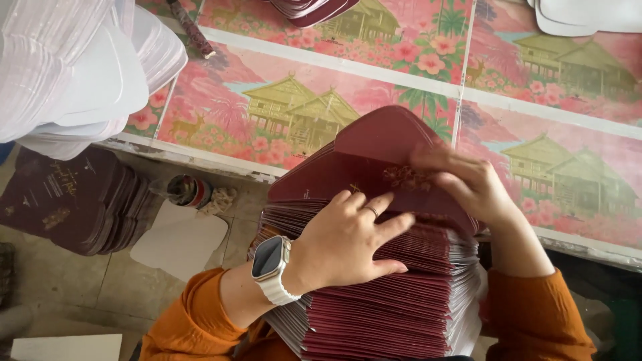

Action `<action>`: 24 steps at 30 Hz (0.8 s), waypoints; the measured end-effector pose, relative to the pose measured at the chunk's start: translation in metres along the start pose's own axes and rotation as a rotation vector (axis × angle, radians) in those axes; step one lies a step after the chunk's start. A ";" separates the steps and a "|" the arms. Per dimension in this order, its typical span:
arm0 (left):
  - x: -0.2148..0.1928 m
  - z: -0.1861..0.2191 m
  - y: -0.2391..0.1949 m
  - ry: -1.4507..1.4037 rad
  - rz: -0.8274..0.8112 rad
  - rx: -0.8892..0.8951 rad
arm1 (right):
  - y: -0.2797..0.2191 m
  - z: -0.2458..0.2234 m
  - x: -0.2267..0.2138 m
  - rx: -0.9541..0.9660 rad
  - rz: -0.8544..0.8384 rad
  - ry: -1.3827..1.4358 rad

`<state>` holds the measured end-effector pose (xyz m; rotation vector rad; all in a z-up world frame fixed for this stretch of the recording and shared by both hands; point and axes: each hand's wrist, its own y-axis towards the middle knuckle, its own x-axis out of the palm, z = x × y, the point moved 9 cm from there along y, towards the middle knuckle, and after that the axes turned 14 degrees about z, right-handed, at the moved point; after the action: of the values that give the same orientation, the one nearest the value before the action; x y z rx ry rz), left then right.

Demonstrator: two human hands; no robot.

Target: Folding and stacking printed envelopes in a print shop finishing area.

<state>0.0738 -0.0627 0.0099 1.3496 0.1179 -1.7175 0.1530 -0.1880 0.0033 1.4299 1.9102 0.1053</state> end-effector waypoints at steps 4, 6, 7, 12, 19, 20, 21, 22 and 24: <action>0.006 -0.002 -0.004 -0.025 -0.031 -0.024 | -0.021 0.031 0.022 -0.195 0.016 -0.375; 0.006 0.001 -0.004 0.010 -0.009 0.029 | -0.026 0.022 0.023 -0.175 0.002 -0.308; 0.004 0.000 -0.002 0.012 -0.007 0.021 | -0.020 0.009 0.018 -0.178 -0.004 -0.303; -0.004 0.001 0.003 -0.031 -0.025 0.016 | -0.006 0.008 -0.005 -0.025 0.046 -0.114; 0.002 0.002 0.005 0.088 0.069 0.202 | -0.018 -0.008 0.010 -0.217 0.010 -0.261; -0.002 0.001 0.007 0.034 0.068 0.174 | -0.017 -0.012 0.013 -0.095 -0.098 -0.054; -0.007 0.000 0.011 -0.019 0.064 0.150 | -0.017 -0.018 0.015 0.027 -0.199 0.153; -0.007 0.003 0.009 -0.021 0.058 0.156 | -0.017 -0.018 0.012 0.030 -0.190 0.153; -0.010 0.005 0.008 0.020 0.079 0.143 | -0.008 -0.006 -0.010 0.139 0.000 0.109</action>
<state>0.0760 -0.0643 0.0233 1.4562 -0.0467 -1.6725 0.1442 -0.1977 0.0091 1.5441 2.0402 0.0526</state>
